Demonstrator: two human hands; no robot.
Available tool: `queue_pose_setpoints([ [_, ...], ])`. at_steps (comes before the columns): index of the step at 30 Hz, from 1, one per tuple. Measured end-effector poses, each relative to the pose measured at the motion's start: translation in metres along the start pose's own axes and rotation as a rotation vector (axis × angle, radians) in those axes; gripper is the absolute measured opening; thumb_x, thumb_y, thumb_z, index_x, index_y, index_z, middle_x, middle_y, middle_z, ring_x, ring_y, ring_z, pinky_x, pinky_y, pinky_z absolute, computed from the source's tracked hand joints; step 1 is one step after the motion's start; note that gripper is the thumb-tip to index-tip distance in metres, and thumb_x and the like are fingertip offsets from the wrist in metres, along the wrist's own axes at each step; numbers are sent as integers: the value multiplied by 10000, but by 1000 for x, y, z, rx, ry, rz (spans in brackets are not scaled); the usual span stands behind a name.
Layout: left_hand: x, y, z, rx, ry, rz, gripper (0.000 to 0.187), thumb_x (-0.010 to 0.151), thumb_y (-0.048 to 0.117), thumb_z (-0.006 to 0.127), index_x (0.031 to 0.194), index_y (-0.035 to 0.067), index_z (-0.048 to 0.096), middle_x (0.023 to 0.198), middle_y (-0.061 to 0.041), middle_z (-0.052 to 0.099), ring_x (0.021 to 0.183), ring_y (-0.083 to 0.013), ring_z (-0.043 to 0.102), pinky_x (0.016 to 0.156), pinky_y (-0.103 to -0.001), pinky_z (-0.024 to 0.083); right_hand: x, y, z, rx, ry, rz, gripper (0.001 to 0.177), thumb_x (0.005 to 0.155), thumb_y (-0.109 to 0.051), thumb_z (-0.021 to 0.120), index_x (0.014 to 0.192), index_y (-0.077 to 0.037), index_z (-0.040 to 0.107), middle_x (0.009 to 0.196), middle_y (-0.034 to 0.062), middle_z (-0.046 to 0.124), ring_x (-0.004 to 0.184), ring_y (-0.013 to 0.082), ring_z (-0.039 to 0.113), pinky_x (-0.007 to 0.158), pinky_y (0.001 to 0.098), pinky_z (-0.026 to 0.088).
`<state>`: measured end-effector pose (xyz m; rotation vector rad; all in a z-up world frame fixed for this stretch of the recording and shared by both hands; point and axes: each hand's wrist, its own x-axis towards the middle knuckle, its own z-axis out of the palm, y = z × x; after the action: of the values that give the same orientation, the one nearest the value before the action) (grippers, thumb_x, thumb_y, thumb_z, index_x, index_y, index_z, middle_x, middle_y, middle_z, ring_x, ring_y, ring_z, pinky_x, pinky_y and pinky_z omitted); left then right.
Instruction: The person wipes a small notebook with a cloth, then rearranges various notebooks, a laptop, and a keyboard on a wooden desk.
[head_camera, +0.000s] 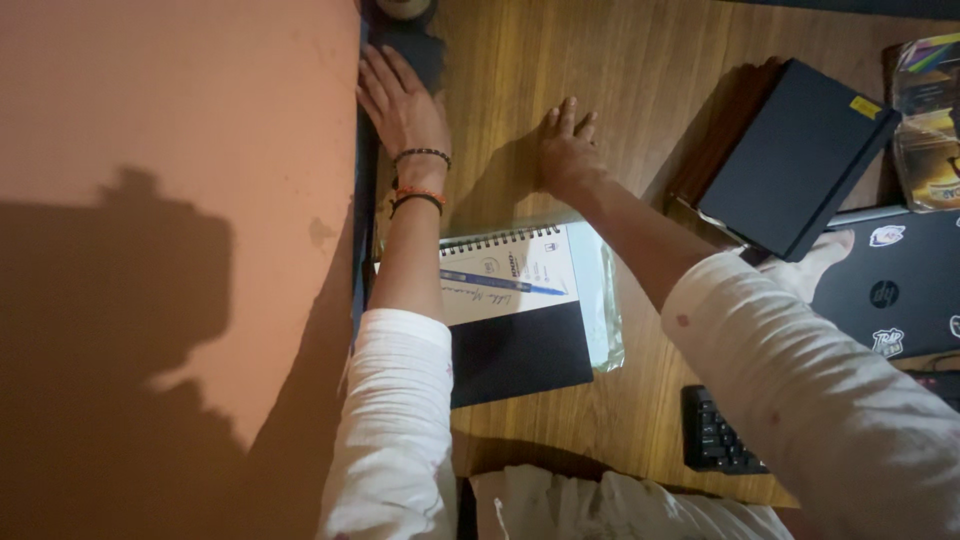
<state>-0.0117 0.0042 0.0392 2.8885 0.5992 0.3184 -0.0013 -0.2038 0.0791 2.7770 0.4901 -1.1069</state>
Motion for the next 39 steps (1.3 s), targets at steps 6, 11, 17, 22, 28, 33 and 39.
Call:
queue_pose_setpoints([
  [6,8,-18,41,124,156,35,855,937,295,795,1555,-104,361,1666,-231,284,1556,-381,253,1302,-451,260,18,0,13,-417,98,-112,1000,968,-343,702,1577,69,24,1632,257,-5,1483,546,1,1149,639,281],
  [11,12,-18,42,33,175,-8,818,918,330,797,1553,-15,414,1647,-168,316,1521,-336,293,1234,-481,326,-14,-9,-11,67,-52,80,1097,927,-433,718,1609,-2,-26,1687,232,-83,1515,529,37,1181,520,341],
  [17,-6,1,6,33,21,-82,827,914,216,717,1581,11,273,1673,-156,198,1535,-318,233,1080,-651,338,-5,-3,-4,-7,17,34,1030,972,-368,663,1604,15,-56,1661,259,-105,1480,559,56,1154,521,346],
  [22,-10,0,20,181,68,-32,766,955,25,583,1626,25,214,1711,-147,120,1579,-332,138,1133,-681,322,-6,-1,-2,-9,5,12,1053,959,-388,680,1604,24,-43,1654,289,-93,1479,566,63,1177,512,318],
  [28,-7,-8,32,103,87,-36,689,1019,5,504,1640,-6,205,1733,-150,88,1606,-319,118,1124,-620,394,-2,-2,-1,4,1,3,1045,964,-363,683,1603,36,-42,1651,305,-98,1475,581,62,1163,509,344],
  [33,-7,-7,43,197,194,-46,657,1029,22,512,1629,10,242,1729,-129,124,1601,-295,172,1048,-567,433,11,4,16,-45,39,7,943,1006,-263,643,1607,42,-16,1656,326,-78,1468,595,89,1155,501,376],
  [39,-4,-10,50,182,155,-66,690,991,22,537,1621,0,257,1722,-126,141,1589,-292,206,1053,-535,421,-5,4,6,26,69,-11,875,1028,-235,596,1615,12,-5,1676,270,-72,1488,569,100,1136,503,405],
])
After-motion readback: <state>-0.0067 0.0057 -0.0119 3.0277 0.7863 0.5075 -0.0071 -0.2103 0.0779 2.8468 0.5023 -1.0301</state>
